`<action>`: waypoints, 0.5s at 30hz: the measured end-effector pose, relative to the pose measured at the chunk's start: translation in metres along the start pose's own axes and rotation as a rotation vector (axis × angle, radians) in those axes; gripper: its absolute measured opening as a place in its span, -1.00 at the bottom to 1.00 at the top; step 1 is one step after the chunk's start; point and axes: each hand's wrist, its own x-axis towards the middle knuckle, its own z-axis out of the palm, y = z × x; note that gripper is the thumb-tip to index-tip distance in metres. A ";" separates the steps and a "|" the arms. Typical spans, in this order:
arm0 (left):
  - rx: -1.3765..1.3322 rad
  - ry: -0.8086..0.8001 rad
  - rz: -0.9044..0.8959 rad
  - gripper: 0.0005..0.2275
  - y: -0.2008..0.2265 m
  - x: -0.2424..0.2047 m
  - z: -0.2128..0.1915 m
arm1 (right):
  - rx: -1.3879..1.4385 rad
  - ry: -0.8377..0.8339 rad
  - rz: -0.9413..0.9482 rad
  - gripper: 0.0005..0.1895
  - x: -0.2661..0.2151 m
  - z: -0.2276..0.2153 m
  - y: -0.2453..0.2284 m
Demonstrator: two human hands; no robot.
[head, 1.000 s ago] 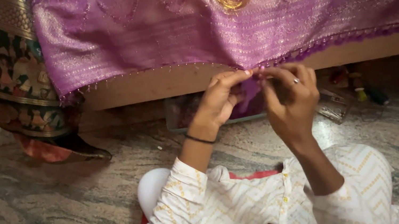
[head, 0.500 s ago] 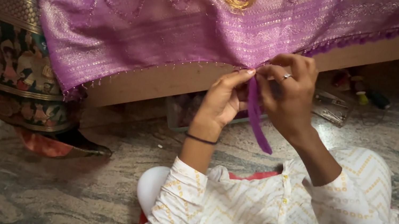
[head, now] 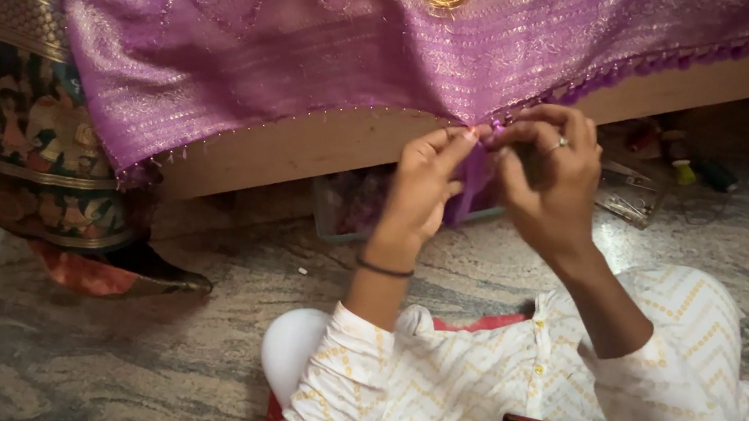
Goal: Tying and cutting purple decorative fringe tassels onto the edge of a purple fabric cover.
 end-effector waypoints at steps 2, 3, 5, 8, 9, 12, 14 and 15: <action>0.154 -0.003 0.141 -0.80 -0.018 -0.009 0.001 | 0.228 -0.042 0.219 -0.92 0.015 -0.002 -0.008; 0.305 -0.004 0.287 -0.78 -0.027 -0.012 0.002 | 0.457 -0.087 0.434 -0.92 0.024 -0.003 -0.012; 0.253 0.009 0.257 -0.78 -0.022 -0.020 0.014 | 0.745 -0.189 0.654 -0.89 0.031 0.003 0.005; 0.234 0.020 0.296 -0.79 -0.031 -0.022 0.008 | 1.066 -0.353 0.863 -0.85 0.028 0.013 0.017; 0.264 0.009 0.368 -0.79 -0.036 -0.019 0.003 | 1.091 -0.406 0.848 -0.84 0.026 0.017 0.019; 0.470 0.125 0.348 -0.73 -0.007 -0.030 0.013 | 0.913 -0.351 0.696 -0.84 0.013 0.025 0.025; 0.315 0.162 0.291 -0.70 0.001 -0.021 0.008 | 0.921 -0.320 0.658 -0.84 0.001 0.030 0.029; 0.159 0.199 0.238 -0.67 0.005 -0.016 0.006 | 0.927 -0.290 0.616 -0.84 -0.005 0.033 0.030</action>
